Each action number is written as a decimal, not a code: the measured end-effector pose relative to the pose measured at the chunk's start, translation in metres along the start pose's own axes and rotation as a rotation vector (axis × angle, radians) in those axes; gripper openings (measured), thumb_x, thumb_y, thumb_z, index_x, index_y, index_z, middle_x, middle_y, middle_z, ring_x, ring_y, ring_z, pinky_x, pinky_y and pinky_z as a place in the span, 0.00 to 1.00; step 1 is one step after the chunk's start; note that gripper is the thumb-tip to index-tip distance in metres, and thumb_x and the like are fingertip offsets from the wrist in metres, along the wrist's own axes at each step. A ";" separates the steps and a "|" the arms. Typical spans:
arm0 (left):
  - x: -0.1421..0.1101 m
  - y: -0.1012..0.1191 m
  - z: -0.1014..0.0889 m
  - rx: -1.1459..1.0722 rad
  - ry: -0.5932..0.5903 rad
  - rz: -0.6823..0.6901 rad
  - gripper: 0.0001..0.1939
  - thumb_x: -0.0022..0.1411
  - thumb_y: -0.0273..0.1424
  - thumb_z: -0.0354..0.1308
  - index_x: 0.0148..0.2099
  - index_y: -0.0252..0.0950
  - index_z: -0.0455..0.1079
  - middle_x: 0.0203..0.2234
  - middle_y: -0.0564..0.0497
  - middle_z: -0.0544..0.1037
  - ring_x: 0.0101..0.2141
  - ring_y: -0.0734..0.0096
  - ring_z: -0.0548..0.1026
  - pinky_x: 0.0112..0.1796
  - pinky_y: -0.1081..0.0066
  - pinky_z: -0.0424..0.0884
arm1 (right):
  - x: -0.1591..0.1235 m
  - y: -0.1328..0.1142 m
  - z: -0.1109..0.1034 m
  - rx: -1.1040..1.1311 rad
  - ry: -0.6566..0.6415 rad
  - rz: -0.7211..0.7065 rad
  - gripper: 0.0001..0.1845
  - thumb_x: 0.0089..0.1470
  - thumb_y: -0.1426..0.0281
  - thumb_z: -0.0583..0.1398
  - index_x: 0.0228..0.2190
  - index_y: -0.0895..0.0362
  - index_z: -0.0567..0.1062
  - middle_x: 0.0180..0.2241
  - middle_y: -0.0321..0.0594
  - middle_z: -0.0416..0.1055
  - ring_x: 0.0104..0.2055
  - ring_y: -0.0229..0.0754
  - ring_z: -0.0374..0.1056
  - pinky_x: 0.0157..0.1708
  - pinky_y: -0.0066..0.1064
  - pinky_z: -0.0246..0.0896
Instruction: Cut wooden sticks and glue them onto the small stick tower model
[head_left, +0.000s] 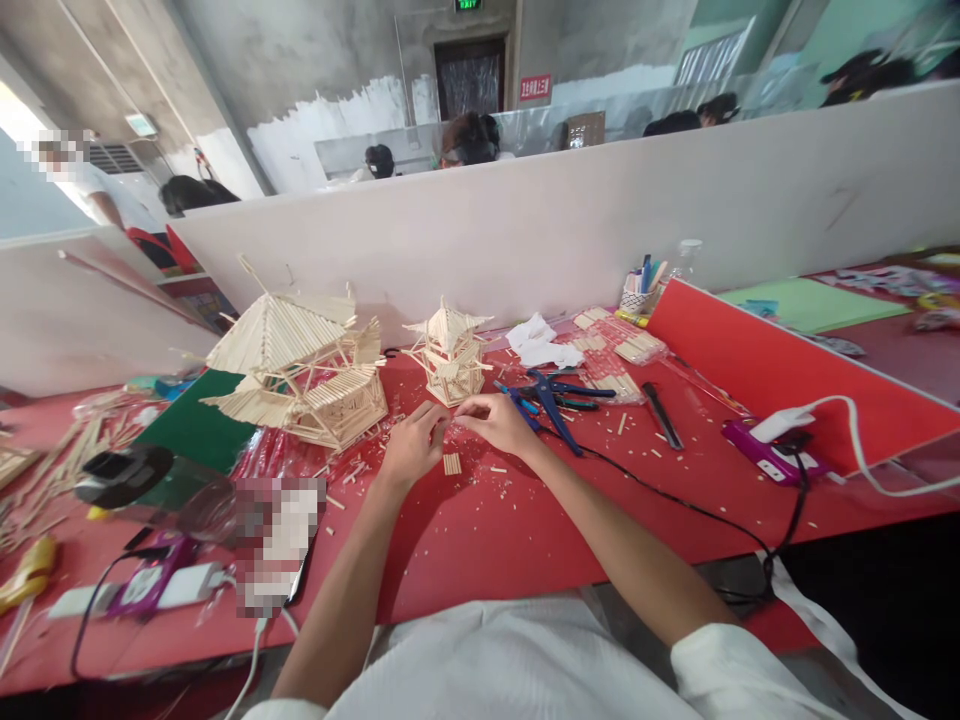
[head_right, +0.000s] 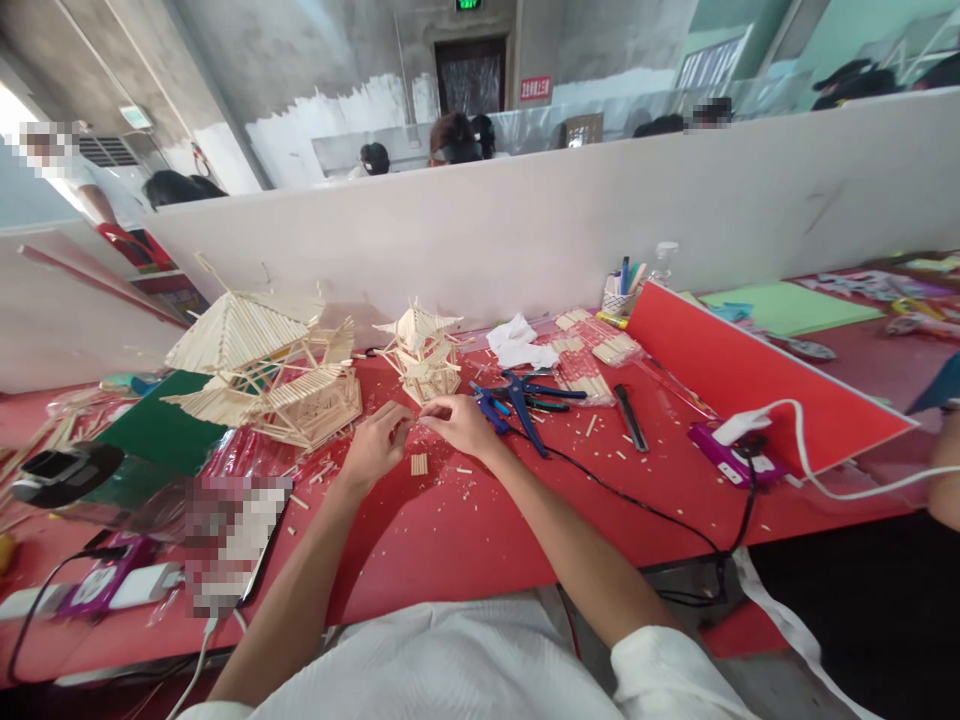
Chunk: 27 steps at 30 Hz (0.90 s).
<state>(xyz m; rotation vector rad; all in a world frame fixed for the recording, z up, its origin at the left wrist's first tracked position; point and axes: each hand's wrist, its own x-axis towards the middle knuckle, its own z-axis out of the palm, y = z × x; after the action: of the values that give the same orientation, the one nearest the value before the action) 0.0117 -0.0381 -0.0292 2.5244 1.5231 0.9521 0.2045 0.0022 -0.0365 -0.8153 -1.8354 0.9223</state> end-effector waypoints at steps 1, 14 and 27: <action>0.000 -0.001 0.001 -0.005 -0.004 -0.002 0.09 0.69 0.27 0.49 0.42 0.38 0.70 0.36 0.49 0.76 0.33 0.68 0.74 0.35 0.72 0.65 | 0.000 0.000 0.000 -0.004 0.004 -0.010 0.05 0.54 0.70 0.64 0.31 0.58 0.81 0.33 0.42 0.81 0.36 0.44 0.76 0.38 0.32 0.67; -0.001 0.005 -0.002 0.135 -0.097 -0.053 0.12 0.69 0.26 0.45 0.45 0.38 0.70 0.37 0.47 0.75 0.33 0.66 0.74 0.31 0.72 0.63 | -0.002 0.000 0.006 0.008 0.021 -0.054 0.05 0.54 0.70 0.64 0.31 0.57 0.81 0.32 0.42 0.81 0.35 0.44 0.76 0.37 0.31 0.67; -0.003 -0.002 0.000 0.046 -0.152 -0.017 0.11 0.72 0.28 0.43 0.46 0.38 0.67 0.37 0.47 0.74 0.35 0.66 0.74 0.35 0.70 0.65 | -0.003 -0.007 0.002 -0.027 0.009 -0.059 0.04 0.54 0.71 0.63 0.30 0.56 0.80 0.33 0.41 0.81 0.36 0.44 0.76 0.40 0.32 0.67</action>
<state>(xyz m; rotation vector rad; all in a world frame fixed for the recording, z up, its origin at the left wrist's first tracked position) 0.0096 -0.0393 -0.0312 2.5439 1.5366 0.7125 0.2023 -0.0044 -0.0325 -0.7769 -1.8582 0.8568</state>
